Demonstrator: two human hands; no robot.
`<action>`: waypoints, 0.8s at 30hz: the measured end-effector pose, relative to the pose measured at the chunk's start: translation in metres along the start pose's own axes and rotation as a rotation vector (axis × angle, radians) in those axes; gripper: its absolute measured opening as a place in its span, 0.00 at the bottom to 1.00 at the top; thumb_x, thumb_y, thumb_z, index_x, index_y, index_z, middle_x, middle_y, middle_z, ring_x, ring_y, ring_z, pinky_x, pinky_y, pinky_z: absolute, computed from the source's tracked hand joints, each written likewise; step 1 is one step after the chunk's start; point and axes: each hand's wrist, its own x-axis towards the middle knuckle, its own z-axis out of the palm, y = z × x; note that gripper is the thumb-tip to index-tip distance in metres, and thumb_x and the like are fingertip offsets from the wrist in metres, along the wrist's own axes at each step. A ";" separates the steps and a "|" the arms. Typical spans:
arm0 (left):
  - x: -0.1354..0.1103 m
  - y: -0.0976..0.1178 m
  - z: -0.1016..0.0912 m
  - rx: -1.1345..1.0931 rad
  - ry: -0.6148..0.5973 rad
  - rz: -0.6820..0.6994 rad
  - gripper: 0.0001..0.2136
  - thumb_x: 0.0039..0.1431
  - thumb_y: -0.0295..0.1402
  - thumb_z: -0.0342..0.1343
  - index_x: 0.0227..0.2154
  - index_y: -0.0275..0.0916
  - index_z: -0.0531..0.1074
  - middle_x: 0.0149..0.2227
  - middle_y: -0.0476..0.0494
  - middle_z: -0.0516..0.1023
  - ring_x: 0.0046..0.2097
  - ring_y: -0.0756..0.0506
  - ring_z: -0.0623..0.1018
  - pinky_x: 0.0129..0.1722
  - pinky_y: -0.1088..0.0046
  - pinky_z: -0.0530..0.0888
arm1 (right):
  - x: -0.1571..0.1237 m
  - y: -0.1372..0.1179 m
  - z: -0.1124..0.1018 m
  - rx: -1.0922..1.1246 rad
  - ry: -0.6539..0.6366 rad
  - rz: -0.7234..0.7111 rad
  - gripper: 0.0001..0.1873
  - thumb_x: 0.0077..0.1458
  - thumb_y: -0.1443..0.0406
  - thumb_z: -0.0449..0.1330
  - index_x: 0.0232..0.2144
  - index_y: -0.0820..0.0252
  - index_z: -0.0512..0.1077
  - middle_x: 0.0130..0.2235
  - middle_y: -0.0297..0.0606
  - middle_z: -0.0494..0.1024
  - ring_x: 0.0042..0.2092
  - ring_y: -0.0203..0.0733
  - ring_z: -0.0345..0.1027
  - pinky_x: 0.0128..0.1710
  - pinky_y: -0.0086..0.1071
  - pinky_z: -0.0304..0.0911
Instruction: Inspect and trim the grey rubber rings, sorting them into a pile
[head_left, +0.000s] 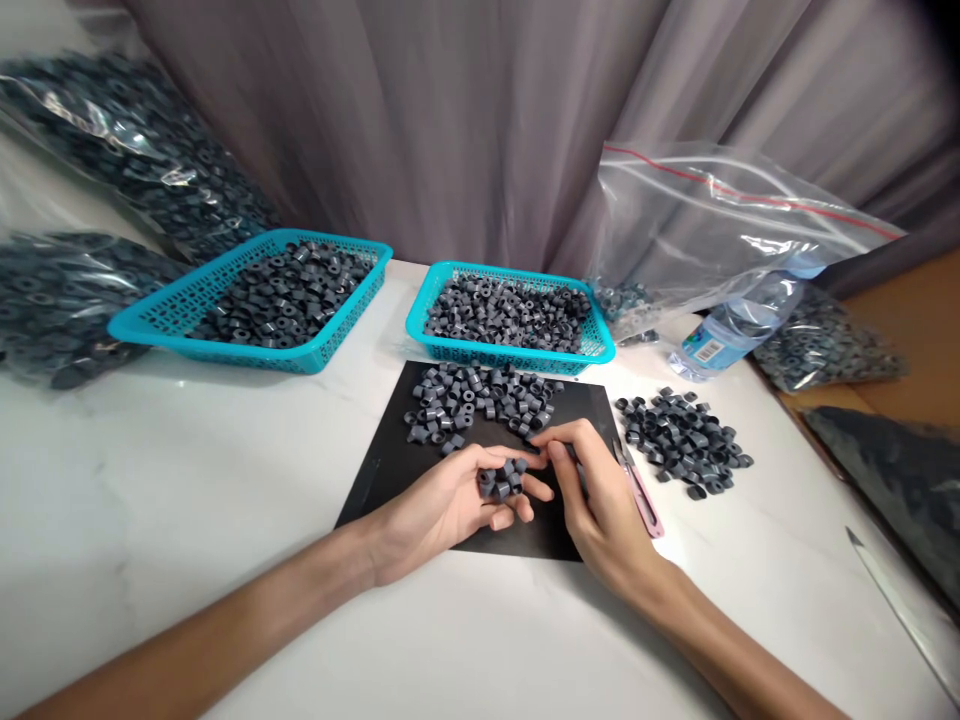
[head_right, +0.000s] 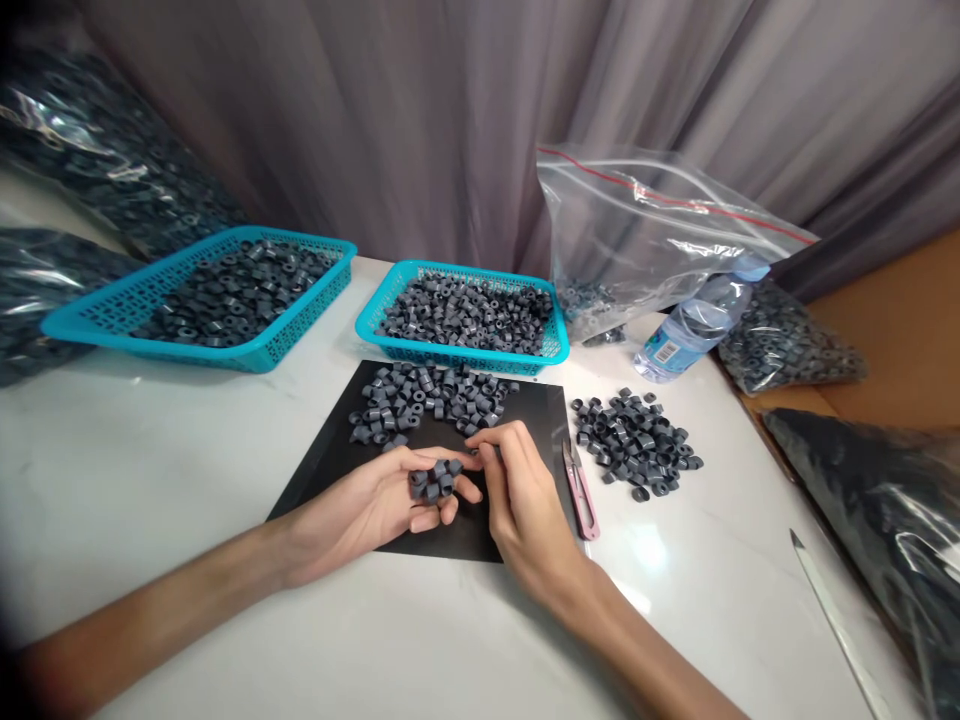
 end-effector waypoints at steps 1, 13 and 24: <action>0.001 0.000 0.000 0.004 0.003 0.003 0.13 0.65 0.32 0.47 0.41 0.33 0.76 0.40 0.37 0.79 0.36 0.47 0.73 0.35 0.71 0.63 | 0.000 0.001 0.000 -0.021 0.005 -0.016 0.10 0.71 0.65 0.46 0.44 0.55 0.68 0.40 0.38 0.72 0.41 0.41 0.70 0.41 0.34 0.66; 0.000 0.003 0.003 0.185 0.086 0.021 0.13 0.63 0.34 0.54 0.44 0.33 0.79 0.37 0.40 0.76 0.30 0.51 0.64 0.27 0.72 0.55 | 0.027 0.011 -0.032 -0.228 0.207 -0.051 0.09 0.70 0.65 0.48 0.42 0.56 0.68 0.39 0.38 0.74 0.37 0.41 0.67 0.40 0.34 0.63; 0.000 0.005 -0.004 0.213 -0.073 -0.049 0.06 0.62 0.32 0.51 0.34 0.36 0.70 0.30 0.49 0.64 0.30 0.51 0.58 0.32 0.71 0.55 | 0.005 -0.012 -0.028 0.056 -0.440 -0.039 0.12 0.71 0.65 0.47 0.53 0.55 0.65 0.37 0.36 0.74 0.44 0.41 0.67 0.47 0.34 0.62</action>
